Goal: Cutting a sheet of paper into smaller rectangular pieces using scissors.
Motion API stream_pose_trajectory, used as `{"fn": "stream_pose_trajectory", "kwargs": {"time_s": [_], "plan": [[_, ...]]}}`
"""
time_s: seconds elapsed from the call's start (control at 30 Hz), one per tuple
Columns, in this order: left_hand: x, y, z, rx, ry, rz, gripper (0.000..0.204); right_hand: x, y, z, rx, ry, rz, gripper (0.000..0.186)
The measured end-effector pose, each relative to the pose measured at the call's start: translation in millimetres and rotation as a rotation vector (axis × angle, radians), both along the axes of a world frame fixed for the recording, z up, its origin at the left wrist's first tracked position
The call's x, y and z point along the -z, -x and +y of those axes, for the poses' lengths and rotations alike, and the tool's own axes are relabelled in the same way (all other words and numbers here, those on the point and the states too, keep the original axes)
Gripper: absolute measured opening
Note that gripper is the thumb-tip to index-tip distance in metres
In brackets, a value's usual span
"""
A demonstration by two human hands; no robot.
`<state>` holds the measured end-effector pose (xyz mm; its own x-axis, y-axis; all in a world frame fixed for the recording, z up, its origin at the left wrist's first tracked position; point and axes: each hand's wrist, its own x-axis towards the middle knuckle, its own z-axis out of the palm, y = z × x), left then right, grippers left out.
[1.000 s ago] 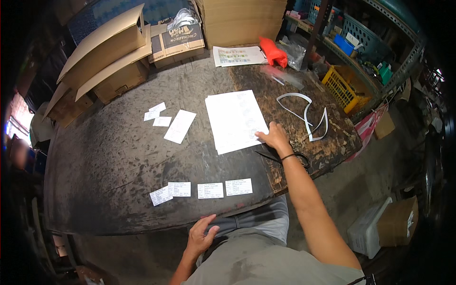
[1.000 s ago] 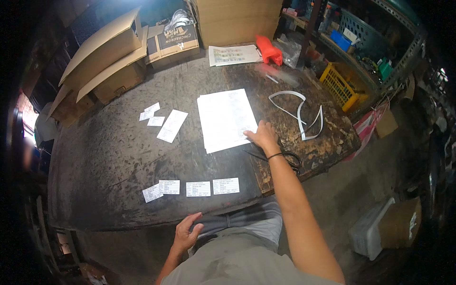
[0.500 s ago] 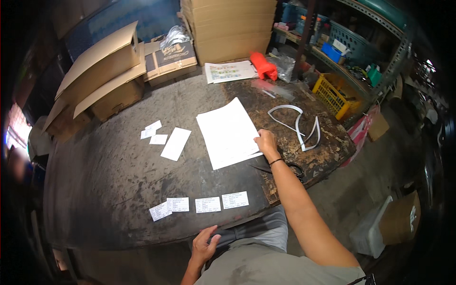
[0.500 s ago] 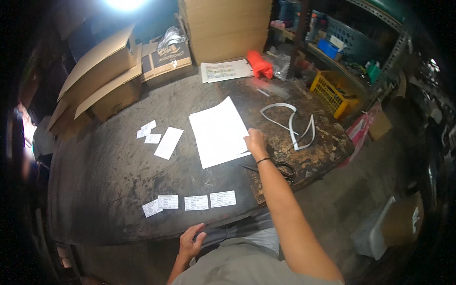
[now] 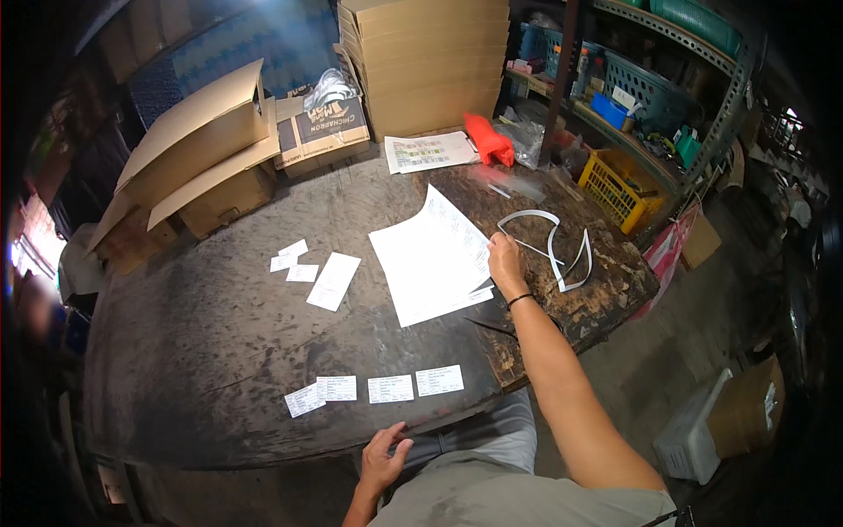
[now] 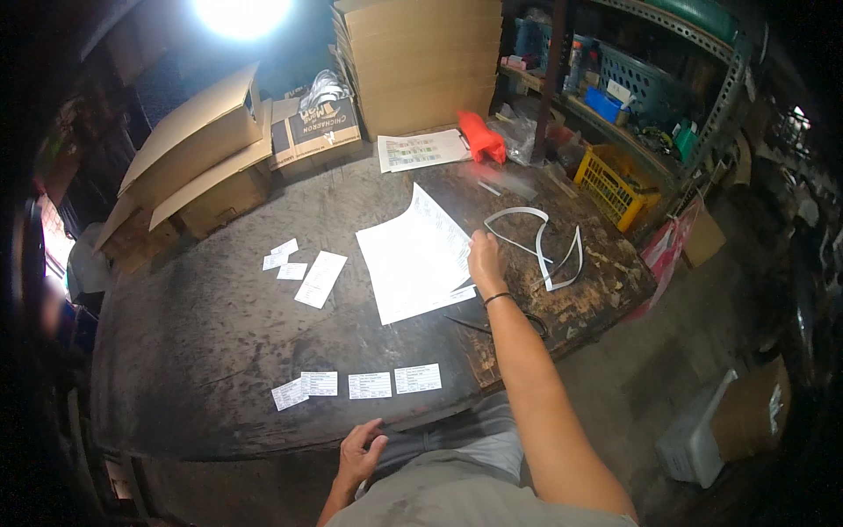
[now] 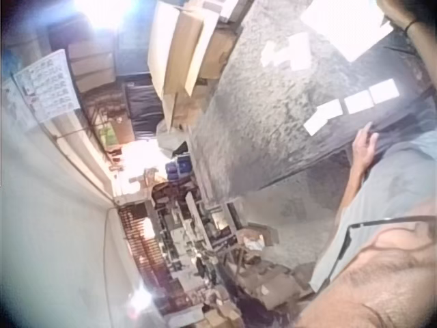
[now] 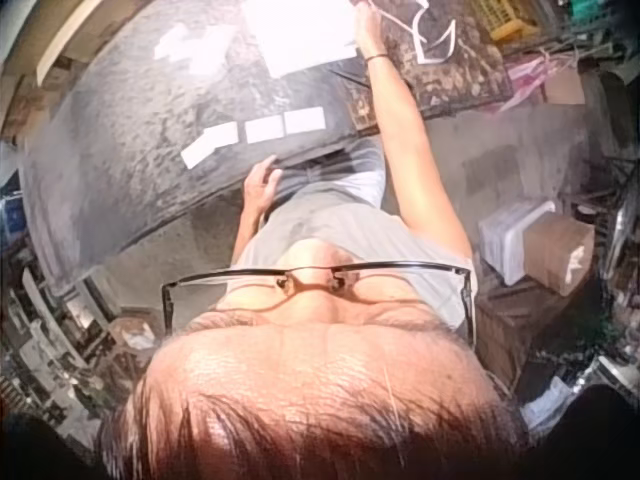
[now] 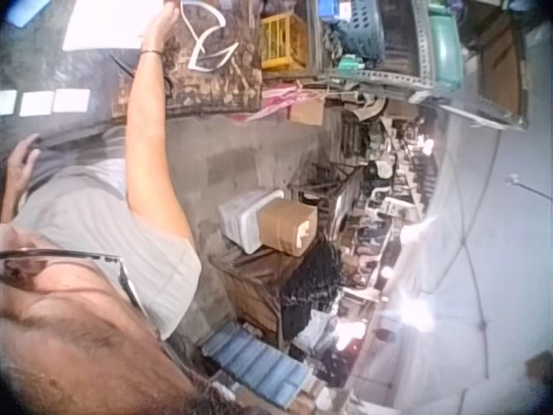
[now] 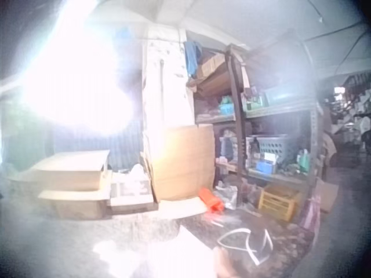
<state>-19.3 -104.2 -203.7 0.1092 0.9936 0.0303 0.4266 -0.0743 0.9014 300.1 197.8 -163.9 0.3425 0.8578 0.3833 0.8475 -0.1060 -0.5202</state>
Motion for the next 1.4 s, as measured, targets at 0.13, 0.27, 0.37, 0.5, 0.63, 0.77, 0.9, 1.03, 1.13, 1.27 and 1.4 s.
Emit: {"fn": "stream_pose_trajectory", "kwargs": {"time_s": [0.13, 0.27, 0.37, 0.5, 0.63, 0.77, 0.9, 1.03, 1.13, 1.27, 1.4], "plan": [[-3, -1, 2, -0.008, 0.013, 0.014, 0.034, -21, -5, 10, -0.06, -0.123, 0.086, 0.014], [-3, -2, 3, -0.015, -0.033, 0.035, 0.034, -39, -16, 24, -0.101, -0.118, 0.131, 0.021], [0, 2, 5, -0.015, -0.044, 0.025, 0.034, -59, -23, 29, -0.28, -0.119, 0.291, 0.021], [-6, 11, 23, -0.063, 0.115, -0.255, 0.034, -106, -41, 18, -0.445, -0.121, 0.305, 0.023], [-30, 8, 67, -0.196, 0.24, -0.518, 0.044, -146, -58, -3, -0.658, -0.099, 0.506, 0.013], [-46, -13, 110, -0.146, 0.381, -0.835, 0.052, -150, -77, -15, -0.696, 0.108, 0.585, 0.01], [-43, -35, 133, 0.134, 0.453, -1.168, 0.054, -135, -89, -12, -0.743, 0.262, 0.569, 0.009], [-39, -61, 138, -0.017, 0.528, -0.734, 0.034, -119, -85, -7, -0.724, 0.29, 0.518, 0.013], [-21, -74, 145, -0.093, 0.58, -0.744, 0.027, -101, -85, -16, -0.581, 0.137, 0.427, 0.02], [-16, -88, 152, -0.161, 0.604, -0.698, 0.026, -61, -100, -65, -0.444, -0.122, 0.259, 0.03], [-8, -85, 157, -0.191, 0.613, -0.66, 0.027, -23, -90, -133, -0.334, 0.031, 0.193, 0.028]]}}
